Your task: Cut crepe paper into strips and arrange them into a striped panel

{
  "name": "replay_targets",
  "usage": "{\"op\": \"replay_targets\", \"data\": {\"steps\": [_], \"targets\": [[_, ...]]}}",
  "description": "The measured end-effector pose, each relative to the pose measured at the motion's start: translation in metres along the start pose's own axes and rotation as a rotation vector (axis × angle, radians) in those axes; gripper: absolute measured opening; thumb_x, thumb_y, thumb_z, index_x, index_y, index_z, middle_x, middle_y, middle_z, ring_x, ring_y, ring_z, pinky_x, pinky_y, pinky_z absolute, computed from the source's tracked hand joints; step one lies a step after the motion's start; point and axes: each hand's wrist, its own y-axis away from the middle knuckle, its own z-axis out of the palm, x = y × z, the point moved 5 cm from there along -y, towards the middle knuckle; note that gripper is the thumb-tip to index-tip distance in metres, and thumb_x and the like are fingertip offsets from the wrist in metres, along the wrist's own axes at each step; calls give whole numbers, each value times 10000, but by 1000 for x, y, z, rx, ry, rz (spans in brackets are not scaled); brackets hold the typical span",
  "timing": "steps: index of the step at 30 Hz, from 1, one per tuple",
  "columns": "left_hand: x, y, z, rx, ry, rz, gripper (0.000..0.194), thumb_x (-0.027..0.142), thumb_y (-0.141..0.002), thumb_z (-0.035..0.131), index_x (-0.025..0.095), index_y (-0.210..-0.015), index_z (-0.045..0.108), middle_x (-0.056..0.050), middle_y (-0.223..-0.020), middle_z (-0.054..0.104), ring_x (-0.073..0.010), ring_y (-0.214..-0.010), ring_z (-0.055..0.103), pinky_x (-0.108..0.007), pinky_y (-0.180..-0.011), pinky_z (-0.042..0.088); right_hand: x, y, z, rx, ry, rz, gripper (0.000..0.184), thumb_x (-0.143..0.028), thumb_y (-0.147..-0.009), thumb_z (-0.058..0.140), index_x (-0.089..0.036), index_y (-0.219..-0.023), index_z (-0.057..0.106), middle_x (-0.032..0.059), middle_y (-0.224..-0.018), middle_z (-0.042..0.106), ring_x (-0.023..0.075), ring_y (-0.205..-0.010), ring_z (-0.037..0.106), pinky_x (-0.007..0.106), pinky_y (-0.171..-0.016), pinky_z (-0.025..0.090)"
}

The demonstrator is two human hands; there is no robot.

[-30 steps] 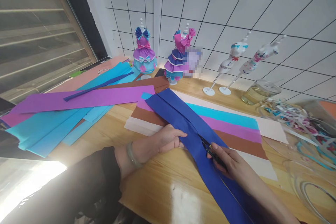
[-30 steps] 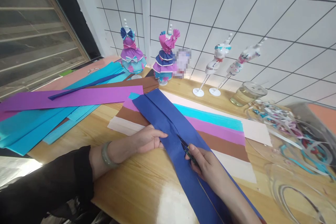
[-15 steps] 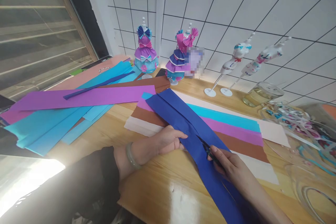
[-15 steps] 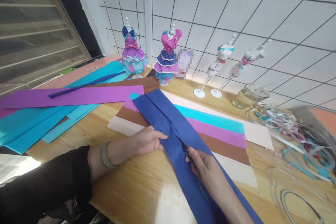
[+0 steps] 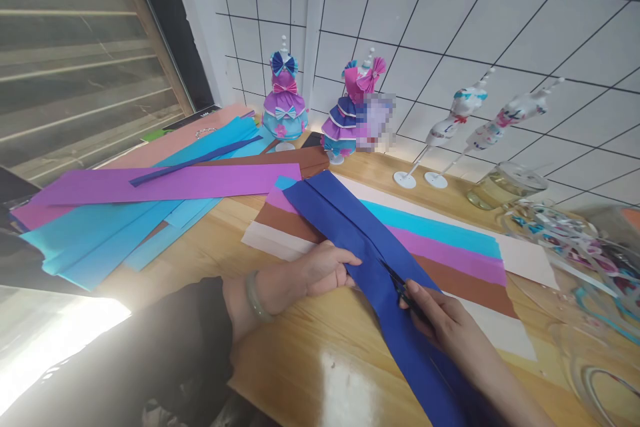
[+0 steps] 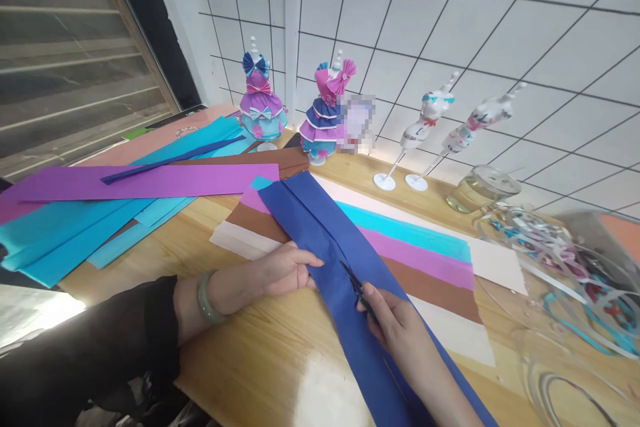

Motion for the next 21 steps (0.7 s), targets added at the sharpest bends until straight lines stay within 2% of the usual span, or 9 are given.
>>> {"op": "replay_targets", "data": {"steps": [7, 11, 21], "targets": [[2, 0, 6, -139, -33, 9, 152, 48, -598, 634, 145, -627, 521, 18, -534, 529, -138, -572, 562, -317, -607, 460, -12, -3, 1, -45, -2, 10, 463, -606, -813, 348, -193, -675, 503, -75, -448, 273, 84, -425, 240, 244, -424, 183], [5, 2, 8, -190, -22, 34, 104, 48, -623, 607, 137, -641, 557, 39, -501, 487, -99, -504, 504, -304, -592, 460, -16, -7, 1, -34, 20, -11, 458, -595, -813, 354, -189, -665, 506, -74, -443, 277, 85, -425, 245, 245, -426, 193], [5, 3, 9, -223, 20, 17, 234, 34, -600, 595, 147, -501, 417, 39, -505, 471, -101, -538, 492, -347, -645, 460, -9, -10, 3, 3, 24, 37, 465, -616, -787, 358, -193, -652, 495, -78, -416, 290, 88, -390, 260, 240, -402, 216]]}}
